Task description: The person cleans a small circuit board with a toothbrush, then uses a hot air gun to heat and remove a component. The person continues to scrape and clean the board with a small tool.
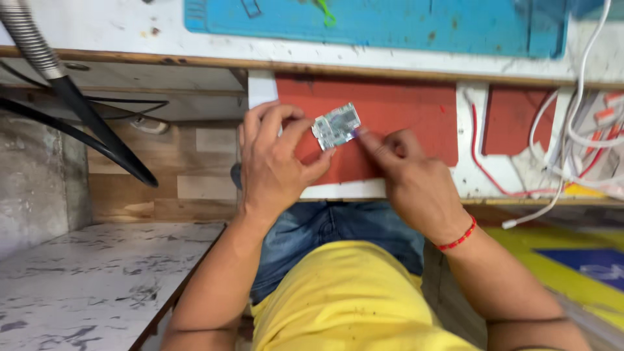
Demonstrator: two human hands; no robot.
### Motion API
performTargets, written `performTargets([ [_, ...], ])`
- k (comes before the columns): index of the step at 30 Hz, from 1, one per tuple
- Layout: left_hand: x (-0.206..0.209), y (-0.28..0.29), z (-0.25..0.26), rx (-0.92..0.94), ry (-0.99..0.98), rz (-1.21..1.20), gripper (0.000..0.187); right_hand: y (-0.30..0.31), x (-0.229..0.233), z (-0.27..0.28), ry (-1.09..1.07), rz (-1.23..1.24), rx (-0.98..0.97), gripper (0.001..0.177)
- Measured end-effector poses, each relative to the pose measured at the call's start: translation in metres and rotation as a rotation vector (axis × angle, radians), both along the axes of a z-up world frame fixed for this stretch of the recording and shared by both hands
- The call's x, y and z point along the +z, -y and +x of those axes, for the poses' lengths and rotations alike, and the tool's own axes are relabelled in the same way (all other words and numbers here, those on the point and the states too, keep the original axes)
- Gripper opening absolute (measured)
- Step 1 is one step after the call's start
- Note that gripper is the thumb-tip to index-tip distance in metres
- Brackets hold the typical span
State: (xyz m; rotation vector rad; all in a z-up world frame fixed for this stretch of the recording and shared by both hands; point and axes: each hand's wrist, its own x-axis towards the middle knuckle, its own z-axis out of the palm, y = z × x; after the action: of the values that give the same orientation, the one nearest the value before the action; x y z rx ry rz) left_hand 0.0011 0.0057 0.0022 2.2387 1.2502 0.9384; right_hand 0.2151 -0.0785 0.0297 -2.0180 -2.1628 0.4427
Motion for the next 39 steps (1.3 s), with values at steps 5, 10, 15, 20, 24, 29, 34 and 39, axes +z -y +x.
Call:
performTargets([
  [5,-0.006,0.007,-0.004,0.013,-0.009,-0.029,0.041,-0.001,0.005,-0.009,-0.008,0.046,0.11,0.059],
  [10,-0.008,0.009,-0.003,0.021,0.004,-0.029,0.041,-0.005,0.008,-0.011,0.017,0.083,0.065,0.061],
  [15,0.004,0.002,-0.004,0.021,0.014,-0.049,0.045,-0.011,0.003,-0.01,-0.016,0.046,-0.01,0.062],
  [20,-0.004,0.007,-0.005,0.011,-0.014,-0.042,0.042,-0.005,-0.001,-0.011,-0.04,0.087,0.077,0.061],
  [24,-0.011,0.007,-0.007,-0.001,-0.001,-0.028,0.044,-0.008,0.0,-0.009,0.018,0.063,-0.042,0.051],
  [29,-0.012,0.008,-0.008,-0.007,0.01,-0.028,0.043,-0.002,-0.003,-0.01,-0.127,0.074,0.053,0.049],
  [34,-0.01,0.009,-0.008,0.002,0.009,-0.023,0.043,-0.003,-0.006,-0.009,-0.074,0.141,0.104,0.056],
  [39,-0.01,0.007,-0.005,-0.002,0.001,-0.015,0.041,-0.006,-0.003,-0.001,-0.043,0.146,0.078,0.054],
])
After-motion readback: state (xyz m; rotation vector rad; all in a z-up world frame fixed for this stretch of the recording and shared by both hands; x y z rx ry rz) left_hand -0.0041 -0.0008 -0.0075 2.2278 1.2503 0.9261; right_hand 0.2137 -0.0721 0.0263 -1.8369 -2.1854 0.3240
